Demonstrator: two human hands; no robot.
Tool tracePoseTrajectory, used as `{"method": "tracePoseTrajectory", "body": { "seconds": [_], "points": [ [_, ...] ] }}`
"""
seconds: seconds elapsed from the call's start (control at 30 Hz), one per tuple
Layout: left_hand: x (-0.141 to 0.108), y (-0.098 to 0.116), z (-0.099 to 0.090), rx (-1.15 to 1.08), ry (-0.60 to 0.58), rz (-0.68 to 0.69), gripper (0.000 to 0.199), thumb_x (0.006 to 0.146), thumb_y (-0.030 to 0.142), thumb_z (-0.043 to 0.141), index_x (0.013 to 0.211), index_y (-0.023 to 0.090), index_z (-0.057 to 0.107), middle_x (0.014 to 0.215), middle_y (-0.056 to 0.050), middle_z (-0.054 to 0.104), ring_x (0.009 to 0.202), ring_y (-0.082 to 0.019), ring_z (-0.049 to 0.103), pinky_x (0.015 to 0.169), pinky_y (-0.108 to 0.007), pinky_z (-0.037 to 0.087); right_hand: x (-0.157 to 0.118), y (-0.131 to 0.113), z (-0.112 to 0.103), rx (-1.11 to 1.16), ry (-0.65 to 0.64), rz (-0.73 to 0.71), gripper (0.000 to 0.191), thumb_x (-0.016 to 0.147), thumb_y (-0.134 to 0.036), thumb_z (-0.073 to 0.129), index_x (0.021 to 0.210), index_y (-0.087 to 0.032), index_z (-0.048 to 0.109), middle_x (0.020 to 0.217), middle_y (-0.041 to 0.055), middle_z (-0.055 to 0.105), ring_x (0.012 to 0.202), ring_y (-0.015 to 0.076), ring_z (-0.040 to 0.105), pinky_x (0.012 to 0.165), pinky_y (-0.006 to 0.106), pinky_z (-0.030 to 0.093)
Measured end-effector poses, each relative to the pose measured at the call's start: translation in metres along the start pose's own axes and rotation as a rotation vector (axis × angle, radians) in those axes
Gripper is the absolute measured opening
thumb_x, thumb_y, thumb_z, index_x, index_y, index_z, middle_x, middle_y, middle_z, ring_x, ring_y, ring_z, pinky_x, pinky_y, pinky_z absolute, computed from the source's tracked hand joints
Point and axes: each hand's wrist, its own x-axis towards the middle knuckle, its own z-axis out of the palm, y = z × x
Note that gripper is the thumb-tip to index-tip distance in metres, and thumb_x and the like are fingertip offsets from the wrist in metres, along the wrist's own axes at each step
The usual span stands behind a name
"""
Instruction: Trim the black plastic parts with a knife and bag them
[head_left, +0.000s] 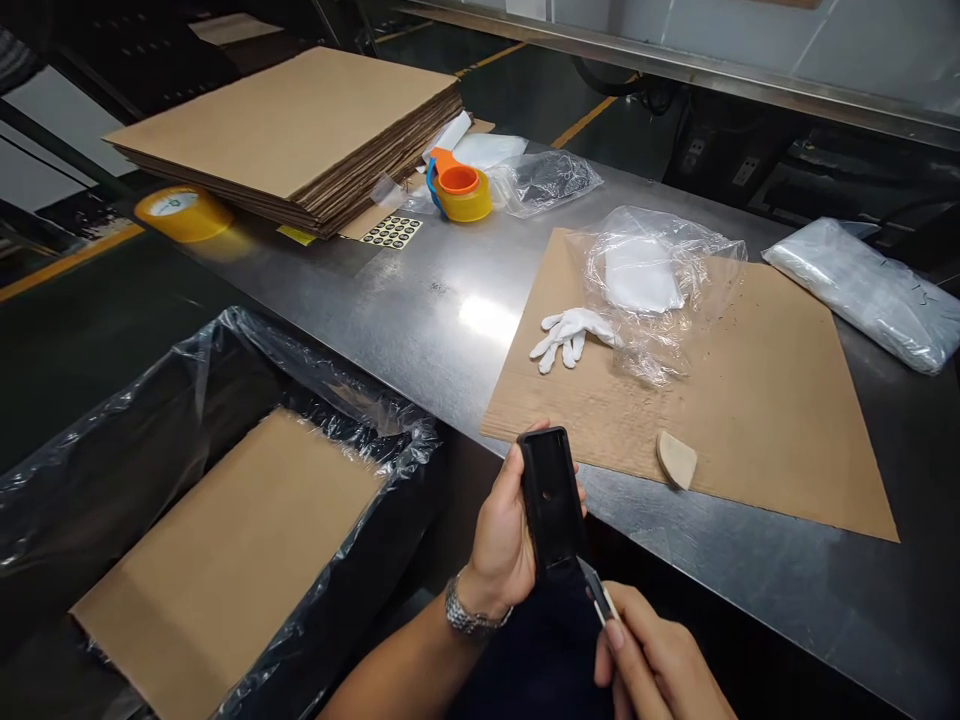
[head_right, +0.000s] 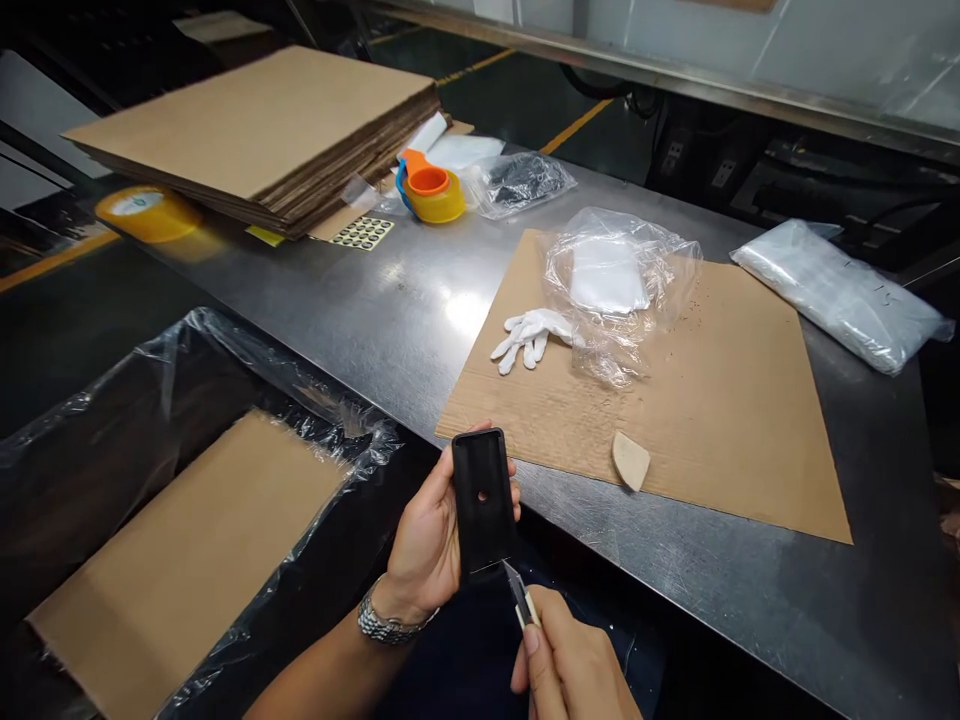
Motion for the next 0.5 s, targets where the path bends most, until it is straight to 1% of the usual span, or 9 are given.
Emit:
{"method": "tracePoseTrajectory", "body": {
  "seconds": [0.07,0.13,0.2,0.27,0.3,0.37,0.5],
  "points": [
    [0.001,0.001,-0.001,0.014,0.029,-0.008,0.042,0.09,0.039,0.037,0.129,0.024,0.041,0.077,-0.004,0.061,0.061,-0.016,0.063,0.058,-0.031,0.054,0.001,0.001,-0.003,0.124,-0.01,0.053,0.037,0.092,-0.052,0.026,0.088,-0.021,0.046,0.06,-0.0024,0.052,0.043,0.0081,0.047,0.043,0.019,0.035],
    [0.003,0.003,-0.002,0.024,0.056,-0.026,0.041,0.09,0.04,0.039,0.126,0.021,0.044,0.075,-0.004,0.061,0.06,-0.016,0.063,0.056,-0.03,0.054,0.001,0.004,-0.004,0.158,0.004,0.066,0.038,0.092,-0.053,0.025,0.089,-0.021,0.044,0.054,-0.0049,0.047,0.04,0.0079,0.042,0.04,0.019,0.032],
    [0.004,0.004,-0.002,0.018,0.084,-0.059,0.04,0.09,0.04,0.039,0.121,0.018,0.048,0.073,-0.004,0.061,0.057,-0.016,0.062,0.053,-0.028,0.053,0.001,0.008,-0.005,0.061,0.07,0.027,0.035,0.092,-0.051,0.024,0.087,-0.022,0.044,0.053,-0.0053,0.042,0.043,0.0091,0.041,0.042,0.02,0.033],
    [0.004,0.005,-0.001,-0.005,0.104,-0.097,0.04,0.09,0.041,0.038,0.118,0.015,0.05,0.071,-0.004,0.061,0.055,-0.015,0.062,0.052,-0.027,0.053,0.0,0.009,-0.003,-0.066,0.121,-0.036,0.033,0.093,-0.047,0.026,0.083,-0.023,0.045,0.057,-0.0033,0.044,0.049,0.0107,0.044,0.047,0.022,0.035],
    [0.004,0.005,-0.001,-0.02,0.103,-0.106,0.04,0.09,0.041,0.038,0.117,0.014,0.05,0.071,-0.004,0.061,0.054,-0.015,0.062,0.052,-0.027,0.053,0.0,0.009,-0.002,-0.103,0.12,-0.047,0.032,0.093,-0.046,0.026,0.082,-0.023,0.045,0.058,-0.0027,0.045,0.05,0.0111,0.044,0.049,0.022,0.035],
    [0.004,0.004,-0.001,-0.039,0.089,-0.086,0.04,0.09,0.041,0.037,0.119,0.016,0.049,0.072,-0.004,0.062,0.057,-0.016,0.062,0.054,-0.028,0.054,-0.001,0.005,0.001,-0.108,0.083,-0.02,0.034,0.093,-0.047,0.026,0.08,-0.023,0.047,0.055,-0.003,0.046,0.047,0.0108,0.043,0.048,0.022,0.034],
    [0.002,0.0,-0.002,-0.028,0.076,0.017,0.04,0.091,0.04,0.034,0.125,0.023,0.045,0.078,-0.003,0.062,0.06,-0.016,0.063,0.057,-0.03,0.054,0.001,-0.005,0.007,-0.007,0.034,0.064,0.042,0.091,-0.053,0.027,0.073,-0.022,0.047,0.043,-0.0067,0.038,0.04,0.0083,0.037,0.043,0.02,0.03]
  ]
}}
